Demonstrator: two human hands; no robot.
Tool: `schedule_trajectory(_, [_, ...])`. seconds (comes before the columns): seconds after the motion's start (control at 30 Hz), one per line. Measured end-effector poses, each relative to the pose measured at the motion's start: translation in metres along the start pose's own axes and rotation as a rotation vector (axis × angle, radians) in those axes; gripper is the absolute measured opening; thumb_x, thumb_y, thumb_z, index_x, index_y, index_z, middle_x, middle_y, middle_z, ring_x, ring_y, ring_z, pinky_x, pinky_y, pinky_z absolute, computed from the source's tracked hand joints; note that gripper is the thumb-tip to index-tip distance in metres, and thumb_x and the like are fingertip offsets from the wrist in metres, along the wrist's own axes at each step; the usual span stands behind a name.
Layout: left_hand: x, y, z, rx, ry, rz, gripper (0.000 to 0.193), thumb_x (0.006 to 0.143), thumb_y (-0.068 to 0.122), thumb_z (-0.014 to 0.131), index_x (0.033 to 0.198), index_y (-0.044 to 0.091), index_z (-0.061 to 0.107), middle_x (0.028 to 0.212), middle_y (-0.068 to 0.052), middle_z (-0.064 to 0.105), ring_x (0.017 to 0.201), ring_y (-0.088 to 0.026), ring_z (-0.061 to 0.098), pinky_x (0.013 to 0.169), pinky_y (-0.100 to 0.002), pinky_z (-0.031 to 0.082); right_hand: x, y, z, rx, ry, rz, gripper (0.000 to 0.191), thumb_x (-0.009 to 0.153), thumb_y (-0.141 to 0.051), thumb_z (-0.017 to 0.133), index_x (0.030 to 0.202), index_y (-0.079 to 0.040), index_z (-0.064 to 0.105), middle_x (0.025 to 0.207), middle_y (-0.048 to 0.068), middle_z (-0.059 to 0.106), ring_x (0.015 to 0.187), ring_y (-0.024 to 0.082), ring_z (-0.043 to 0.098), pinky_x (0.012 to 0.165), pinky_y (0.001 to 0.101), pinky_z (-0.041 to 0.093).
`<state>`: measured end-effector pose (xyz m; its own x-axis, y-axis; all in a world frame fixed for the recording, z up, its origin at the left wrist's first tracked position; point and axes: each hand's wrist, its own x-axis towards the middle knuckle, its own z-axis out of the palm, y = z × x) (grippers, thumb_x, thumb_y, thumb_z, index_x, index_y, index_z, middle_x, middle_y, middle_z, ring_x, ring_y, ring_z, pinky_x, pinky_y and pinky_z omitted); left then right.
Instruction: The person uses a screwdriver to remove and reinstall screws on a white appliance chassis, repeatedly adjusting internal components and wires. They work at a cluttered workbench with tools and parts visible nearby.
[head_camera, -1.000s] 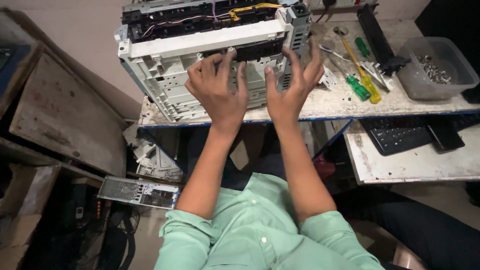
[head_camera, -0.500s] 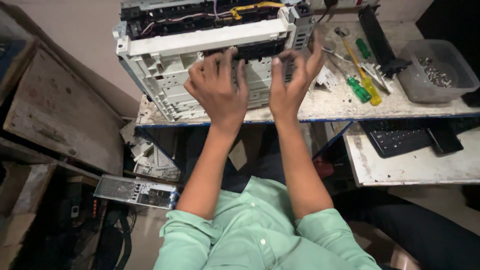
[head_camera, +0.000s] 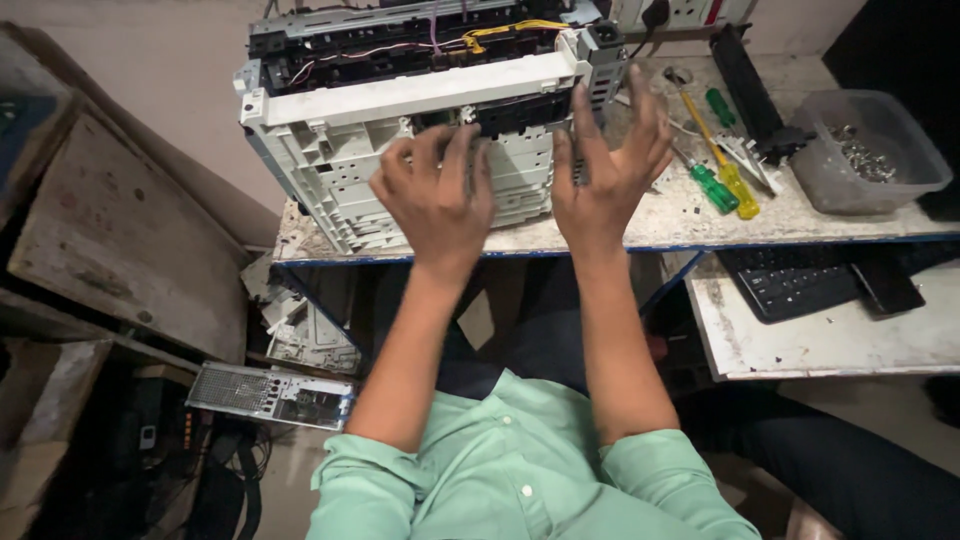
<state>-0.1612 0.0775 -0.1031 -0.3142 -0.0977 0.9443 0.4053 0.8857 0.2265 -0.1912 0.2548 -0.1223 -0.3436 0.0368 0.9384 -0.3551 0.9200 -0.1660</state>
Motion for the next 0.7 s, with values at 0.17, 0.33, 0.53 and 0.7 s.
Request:
schedule_trajectory(0.17, [0.031,-0.018,-0.023,0.038,-0.079,0.206,0.034,0.087,0.022,0.086,0.116,0.020,0.068,0.132,-0.005,0.059,0.131,-0.031,0.045,0.106,-0.049,0.034,0.003,-0.014,-0.014,0.088,-0.095,0.067,0.041,0.103,-0.030,0.078,0.142,-0.023,0.069,0.165,0.010,0.039,0.155,0.033,0.033,0.130,0.0565,0.021])
schedule_trajectory(0.33, [0.072,-0.027,-0.036,0.011,-0.275,0.304,0.074,0.069,0.025,0.092,0.135,0.005,0.067,0.131,-0.012,0.063,0.129,-0.034,0.050,0.109,-0.055,0.035,0.005,-0.033,-0.016,0.314,-0.069,0.226,0.039,0.098,-0.023,0.081,0.133,-0.010,0.069,0.167,0.015,0.030,0.155,0.040,0.028,0.131,0.0575,0.025])
schedule_trajectory(0.53, [0.089,-0.031,-0.034,-0.134,-0.431,0.265,0.057,0.072,0.028,0.093,0.124,0.015,0.072,0.118,-0.002,0.073,0.103,-0.028,0.067,0.089,-0.042,0.052,0.005,-0.042,-0.003,0.436,-0.003,0.366,0.039,0.094,-0.008,0.080,0.129,-0.006,0.064,0.167,0.015,0.025,0.155,0.037,0.027,0.129,0.0514,0.032])
schedule_trajectory(0.7, [0.084,-0.032,-0.034,-0.108,-0.404,0.311,0.058,0.072,0.026,0.093,0.125,0.014,0.073,0.118,-0.002,0.073,0.100,-0.029,0.065,0.084,-0.043,0.052,-0.001,-0.037,0.007,0.465,0.032,0.363,0.041,0.092,-0.008,0.079,0.127,-0.003,0.056,0.166,0.013,0.027,0.156,0.033,0.025,0.130,0.0503,0.027])
